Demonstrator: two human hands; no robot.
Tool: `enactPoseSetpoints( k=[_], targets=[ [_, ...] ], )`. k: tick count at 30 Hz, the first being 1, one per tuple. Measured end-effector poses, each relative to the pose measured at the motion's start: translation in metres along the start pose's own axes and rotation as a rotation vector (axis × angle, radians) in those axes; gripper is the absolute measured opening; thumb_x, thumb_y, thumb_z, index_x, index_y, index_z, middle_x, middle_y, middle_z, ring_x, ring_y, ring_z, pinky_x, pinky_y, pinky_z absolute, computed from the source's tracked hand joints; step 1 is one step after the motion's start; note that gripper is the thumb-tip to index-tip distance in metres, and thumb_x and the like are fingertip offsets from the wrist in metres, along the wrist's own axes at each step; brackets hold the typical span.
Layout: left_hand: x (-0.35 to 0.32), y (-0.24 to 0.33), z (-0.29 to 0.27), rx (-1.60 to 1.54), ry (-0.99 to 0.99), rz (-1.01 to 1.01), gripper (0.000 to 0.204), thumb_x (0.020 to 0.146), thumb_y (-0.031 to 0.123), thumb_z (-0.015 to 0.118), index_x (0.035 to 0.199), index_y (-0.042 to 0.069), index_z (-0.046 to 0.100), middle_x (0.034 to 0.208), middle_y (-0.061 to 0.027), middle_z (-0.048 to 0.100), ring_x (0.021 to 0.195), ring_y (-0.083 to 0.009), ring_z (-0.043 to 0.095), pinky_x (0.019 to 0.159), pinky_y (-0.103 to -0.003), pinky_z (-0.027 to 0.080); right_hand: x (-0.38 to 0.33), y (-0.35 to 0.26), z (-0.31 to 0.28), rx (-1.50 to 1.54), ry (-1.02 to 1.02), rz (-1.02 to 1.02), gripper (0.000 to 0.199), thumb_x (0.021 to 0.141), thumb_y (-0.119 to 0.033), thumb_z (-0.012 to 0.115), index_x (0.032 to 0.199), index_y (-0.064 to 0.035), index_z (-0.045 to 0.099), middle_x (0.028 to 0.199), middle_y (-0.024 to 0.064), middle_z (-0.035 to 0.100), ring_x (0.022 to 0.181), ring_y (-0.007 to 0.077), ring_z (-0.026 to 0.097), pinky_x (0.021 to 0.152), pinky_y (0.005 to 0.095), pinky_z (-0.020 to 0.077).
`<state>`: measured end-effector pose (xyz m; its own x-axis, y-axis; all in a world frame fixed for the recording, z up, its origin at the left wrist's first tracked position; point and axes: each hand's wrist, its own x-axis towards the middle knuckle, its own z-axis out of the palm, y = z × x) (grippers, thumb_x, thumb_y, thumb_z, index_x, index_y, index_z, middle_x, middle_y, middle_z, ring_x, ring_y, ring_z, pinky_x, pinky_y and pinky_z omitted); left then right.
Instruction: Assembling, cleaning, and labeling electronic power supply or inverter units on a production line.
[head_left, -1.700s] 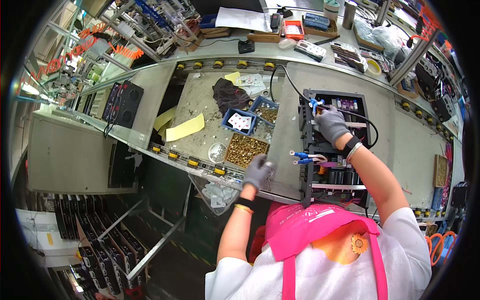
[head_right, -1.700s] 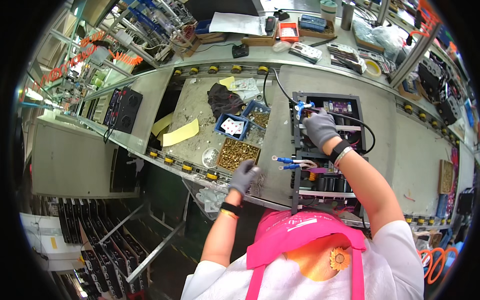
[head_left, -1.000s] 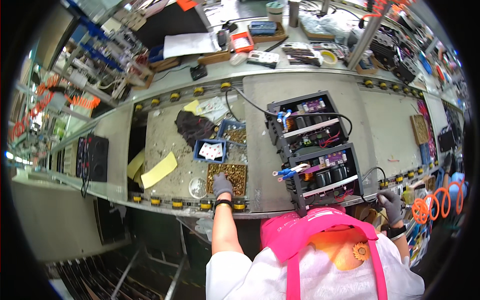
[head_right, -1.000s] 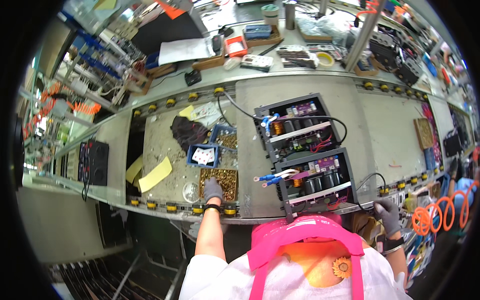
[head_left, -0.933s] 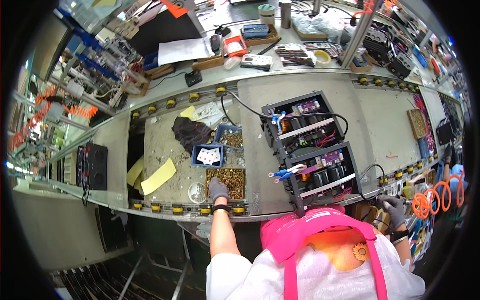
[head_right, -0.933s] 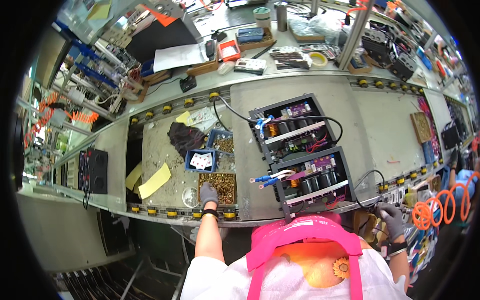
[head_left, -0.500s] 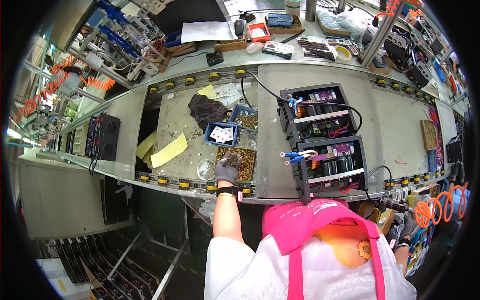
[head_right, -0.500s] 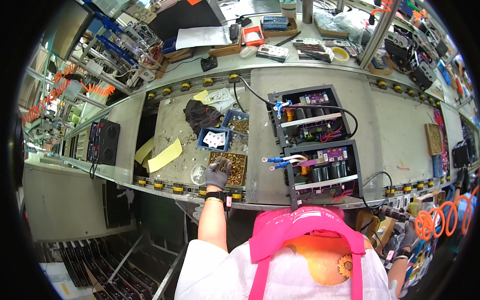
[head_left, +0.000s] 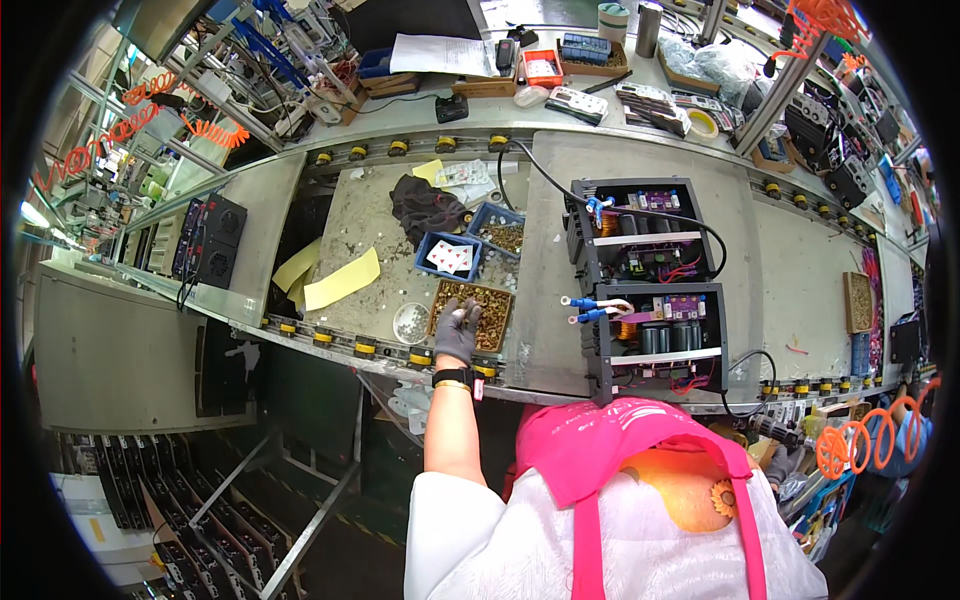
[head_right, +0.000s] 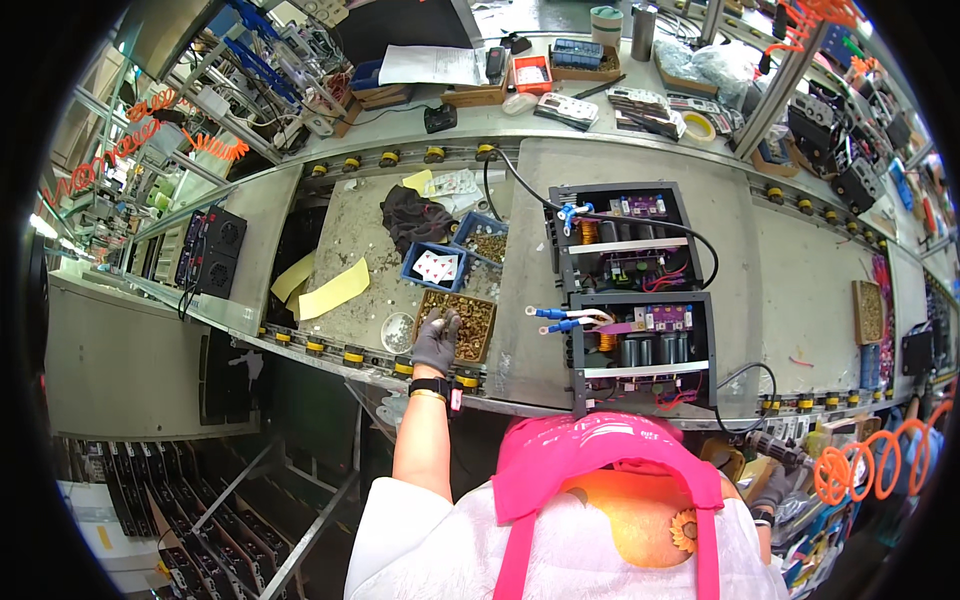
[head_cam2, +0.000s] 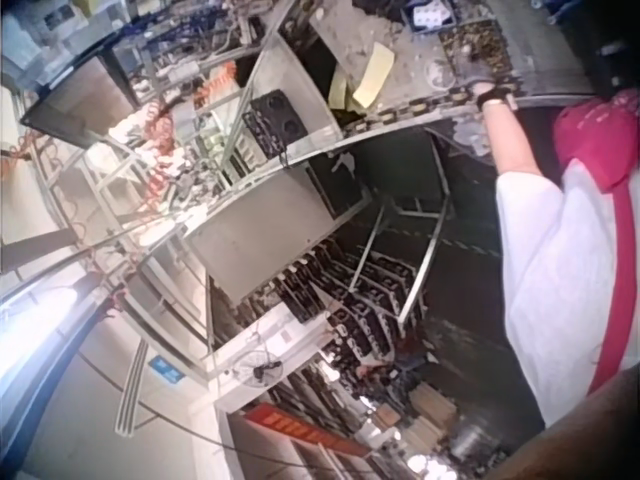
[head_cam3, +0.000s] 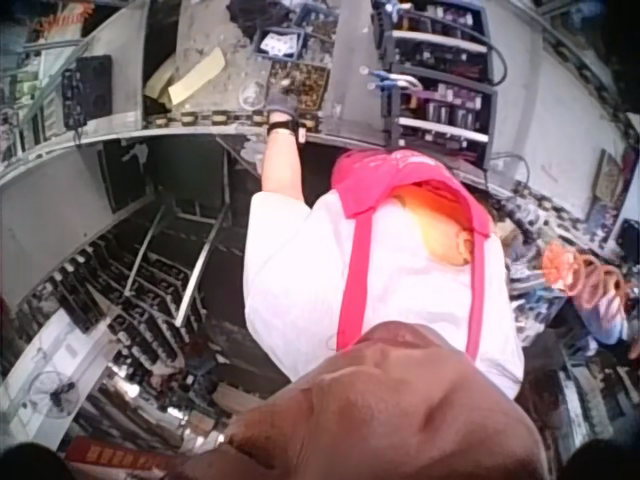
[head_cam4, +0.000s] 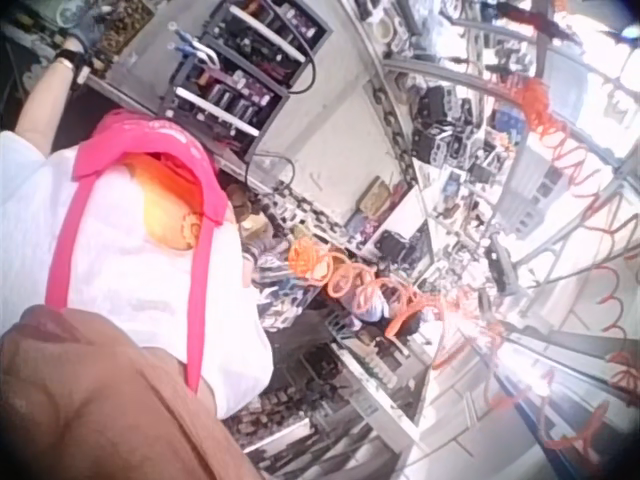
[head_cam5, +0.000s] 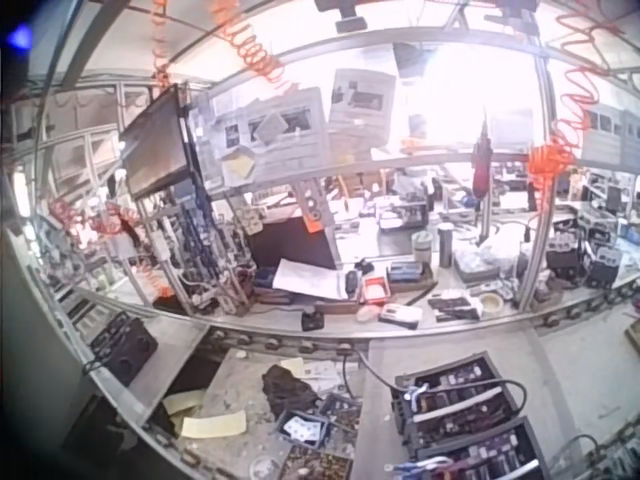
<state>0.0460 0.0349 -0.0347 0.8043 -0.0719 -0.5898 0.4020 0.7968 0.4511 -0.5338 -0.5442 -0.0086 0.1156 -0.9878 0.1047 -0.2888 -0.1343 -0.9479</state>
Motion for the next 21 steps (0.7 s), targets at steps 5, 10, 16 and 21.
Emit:
enactPoseSetpoints(
  k=[5, 10, 16, 21],
  targets=[
    [-0.017, -0.001, 0.020, 0.192, 0.018, -0.033, 0.020, 0.091, 0.009, 0.053, 0.109, 0.003, 0.056, 0.094, -0.0097, 0.064, 0.081, -0.0178, 0.064, 0.067, -0.027, 0.058, -0.021, 0.014, -0.001, 0.079, -0.058, 0.023, 0.057, 0.071, 0.010, 0.049, 0.127, -0.0003, 0.045, 0.122, 0.0086, 0.053, 0.107, 0.0198, 0.054, 0.097, 0.0306, 0.0386],
    [-0.052, 0.005, 0.043, 0.381, -0.054, -0.012, 0.012, 0.091, 0.022, 0.058, 0.089, 0.011, 0.057, 0.069, 0.0020, 0.054, 0.055, -0.0063, 0.048, 0.042, -0.018, 0.039, -0.053, -0.035, 0.013, 0.122, -0.213, 0.134, 0.054, 0.076, 0.000, 0.060, 0.128, -0.0025, 0.044, 0.119, 0.0047, 0.054, 0.109, 0.0177, 0.051, 0.095, 0.0303, 0.0394],
    [-0.116, 0.003, 0.073, 0.422, -0.128, -0.075, 0.015, 0.092, 0.025, 0.056, 0.093, 0.010, 0.055, 0.065, 0.0028, 0.045, 0.053, -0.0073, 0.043, 0.040, -0.018, 0.034, -0.074, -0.077, 0.053, 0.050, -0.222, 0.192, 0.045, 0.077, -0.010, 0.069, 0.119, -0.0028, 0.053, 0.111, 0.0046, 0.059, 0.098, 0.0160, 0.056, 0.088, 0.0302, 0.0432],
    [-0.151, -0.016, 0.097, 0.449, -0.231, -0.182, 0.011, 0.092, 0.019, 0.054, 0.098, 0.010, 0.057, 0.082, -0.0025, 0.060, 0.064, -0.0101, 0.054, 0.050, -0.021, 0.044, -0.052, 0.032, 0.092, 0.022, 0.411, 0.012, 0.059, 0.071, -0.012, 0.077, 0.122, -0.0007, 0.049, 0.113, 0.0103, 0.060, 0.097, 0.0190, 0.058, 0.088, 0.0324, 0.0456]
  ],
)
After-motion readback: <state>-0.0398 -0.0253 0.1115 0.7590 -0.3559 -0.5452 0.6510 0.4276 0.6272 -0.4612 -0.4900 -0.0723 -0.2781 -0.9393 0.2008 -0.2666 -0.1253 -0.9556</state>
